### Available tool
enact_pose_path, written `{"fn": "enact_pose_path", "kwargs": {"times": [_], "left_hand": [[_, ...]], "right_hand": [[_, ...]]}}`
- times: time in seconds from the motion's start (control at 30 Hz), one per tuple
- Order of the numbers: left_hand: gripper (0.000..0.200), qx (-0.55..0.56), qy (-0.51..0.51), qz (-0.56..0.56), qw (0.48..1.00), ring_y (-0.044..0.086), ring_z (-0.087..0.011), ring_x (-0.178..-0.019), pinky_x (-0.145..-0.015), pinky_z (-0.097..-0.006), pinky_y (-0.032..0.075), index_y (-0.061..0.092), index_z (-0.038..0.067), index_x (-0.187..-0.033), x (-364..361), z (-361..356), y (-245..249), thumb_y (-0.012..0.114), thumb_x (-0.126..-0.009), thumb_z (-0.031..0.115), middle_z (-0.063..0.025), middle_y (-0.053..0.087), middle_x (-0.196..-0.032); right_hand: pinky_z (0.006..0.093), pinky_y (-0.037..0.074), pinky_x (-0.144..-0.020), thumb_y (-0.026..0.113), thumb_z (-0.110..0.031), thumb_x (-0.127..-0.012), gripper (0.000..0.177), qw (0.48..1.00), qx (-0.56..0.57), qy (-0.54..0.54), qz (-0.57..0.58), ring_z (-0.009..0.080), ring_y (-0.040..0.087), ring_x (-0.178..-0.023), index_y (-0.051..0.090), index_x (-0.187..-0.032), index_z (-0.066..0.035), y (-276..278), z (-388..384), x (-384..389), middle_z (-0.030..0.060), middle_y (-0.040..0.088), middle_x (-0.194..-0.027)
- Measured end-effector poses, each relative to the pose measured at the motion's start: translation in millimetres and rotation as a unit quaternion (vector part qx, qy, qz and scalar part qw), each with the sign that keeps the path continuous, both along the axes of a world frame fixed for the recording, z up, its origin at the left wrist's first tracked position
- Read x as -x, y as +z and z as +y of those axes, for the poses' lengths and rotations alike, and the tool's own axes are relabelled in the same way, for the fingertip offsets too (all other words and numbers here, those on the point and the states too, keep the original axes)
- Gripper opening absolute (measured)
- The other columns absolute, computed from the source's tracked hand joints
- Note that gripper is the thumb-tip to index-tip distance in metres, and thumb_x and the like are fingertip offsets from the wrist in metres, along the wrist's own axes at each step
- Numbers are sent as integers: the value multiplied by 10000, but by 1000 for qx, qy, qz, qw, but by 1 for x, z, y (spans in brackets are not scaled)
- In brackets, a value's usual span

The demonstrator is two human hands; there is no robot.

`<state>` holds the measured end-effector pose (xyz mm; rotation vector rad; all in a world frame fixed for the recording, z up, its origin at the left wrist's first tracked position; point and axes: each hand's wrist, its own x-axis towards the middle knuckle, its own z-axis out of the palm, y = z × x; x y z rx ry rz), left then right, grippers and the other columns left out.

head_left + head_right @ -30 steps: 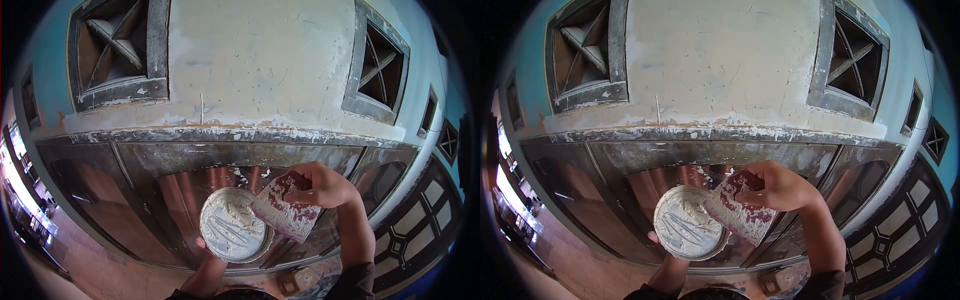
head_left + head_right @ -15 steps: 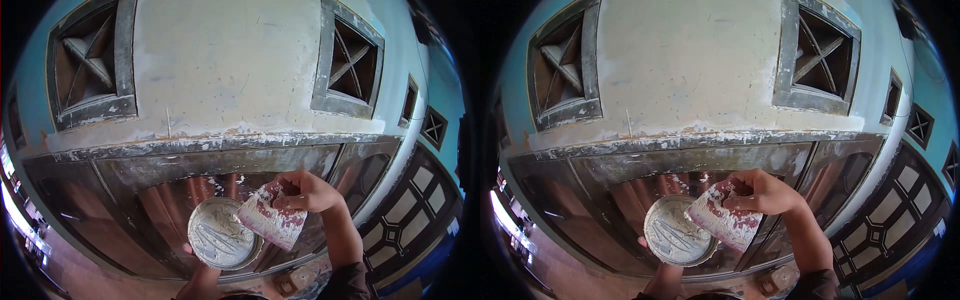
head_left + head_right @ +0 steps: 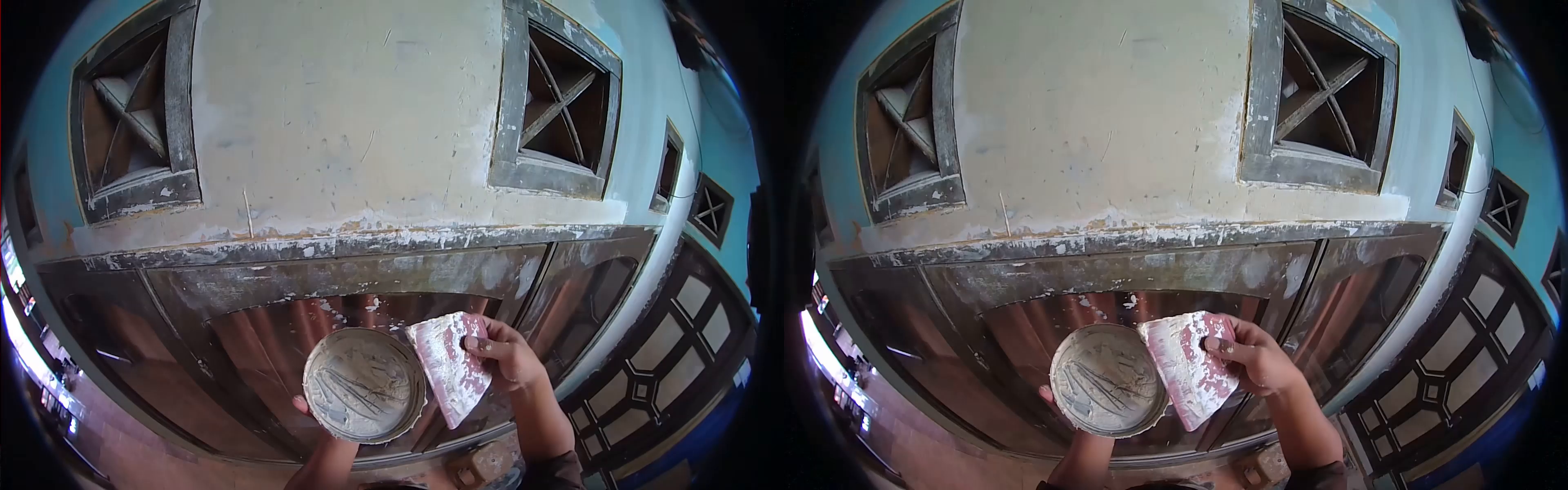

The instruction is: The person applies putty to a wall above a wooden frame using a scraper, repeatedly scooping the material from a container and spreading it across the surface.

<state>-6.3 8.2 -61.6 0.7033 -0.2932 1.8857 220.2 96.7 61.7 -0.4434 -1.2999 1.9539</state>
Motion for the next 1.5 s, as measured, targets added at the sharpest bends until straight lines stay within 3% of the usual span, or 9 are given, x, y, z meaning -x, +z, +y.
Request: {"fn": "enact_pose_path", "kwargs": {"times": [0.07, 0.17, 0.3, 0.37, 0.4, 0.53, 1.03, 1.3, 1.5], "left_hand": [[1112, 32, 105, 58, 992, 403, -400, -1362, -1093, -615, 389, 295, 74, -1529, -6, 8, 11, 616, -750, 800, -201, 327, -1546], [1133, -61, 29, 29, 997, 402, -398, -1368, -1096, -630, 381, 288, 96, -1535, -17, 15, 49, 607, -730, 827, -196, 325, -1550], [1239, -70, -49, 98, 991, 295, -562, -1379, -1064, -754, 313, 221, 129, -1563, 6, 12, 68, 722, -645, 793, -268, 215, -1578], [1243, -53, -27, 110, 992, 294, -602, -1357, -1037, -778, 322, 216, 140, -1565, 16, 8, 68, 722, -640, 798, -237, 223, -1586], [1233, -68, -23, 119, 990, 282, -597, -1367, -1041, -771, 327, 224, 148, -1564, 15, 5, 76, 719, -641, 799, -222, 224, -1590], [1198, -67, 15, 97, 993, 218, -611, -1385, -990, -814, 318, 238, 150, -1561, 13, 6, 74, 731, -662, 770, -214, 196, -1600], [1123, -176, -17, 125, 976, 238, -662, -1343, -906, -867, 327, 130, 372, -1572, 2, 26, 71, 731, -697, 738, -266, 210, -1574], [1206, -83, 92, 114, 986, 282, -660, -1320, -938, -845, 338, 247, 132, -1553, -13, 15, 56, 697, -659, 806, -286, 259, -1546], [1224, -38, 101, 128, 986, 290, -653, -1322, -948, -805, 385, 251, 130, -1552, -21, 3, 47, 724, -640, 794, -286, 286, -1535]], "right_hand": [[282, 540, -766, 650, -52, -939, 290, 999, 17, -19, 31, 118, 657, -870, 585, -1212, 19, 1, -7, -1, 56, 680, -997], [321, 529, -826, 597, -77, -979, 287, 994, -3, -22, 102, 154, 661, -926, 564, -1246, 20, -10, 0, -16, 70, 678, -1030], [375, 531, -833, 588, -34, -958, 249, 935, -286, -203, 55, 226, 664, -986, 615, -1204, -5, 1, 15, -28, 132, 672, -1144], [380, 527, -869, 679, -23, -872, 307, 588, -689, -421, -51, 334, 659, -1039, 638, -1177, -20, 24, 21, -26, 197, 661, -1177], [426, 504, -928, 728, -23, -806, 396, 494, -728, -462, -105, 412, 629, -1104, 634, -1192, -29, 29, 21, -26, 234, 640, -1210], [522, 395, -1044, 742, -65, -812, 422, 374, -754, -516, -159, 390, 566, -1230, 642, -1221, -57, 18, 60, -11, 208, 602, -1311], [525, 231, -1149, 540, -133, -911, 480, 344, -738, -500, -294, 338, 414, -1412, 567, -1388, -90, 14, 92, 25, 91, 498, -1492], [534, 245, -1148, 539, -118, -904, 486, 335, -747, -464, -338, 350, 401, -1422, 559, -1386, -66, 16, 79, 16, 106, 489, -1500], [523, 259, -1150, 540, -115, -953, 435, 368, -776, -472, -197, 348, 400, -1423, 536, -1377, -20, 24, 73, 12, 156, 494, -1481]]}}
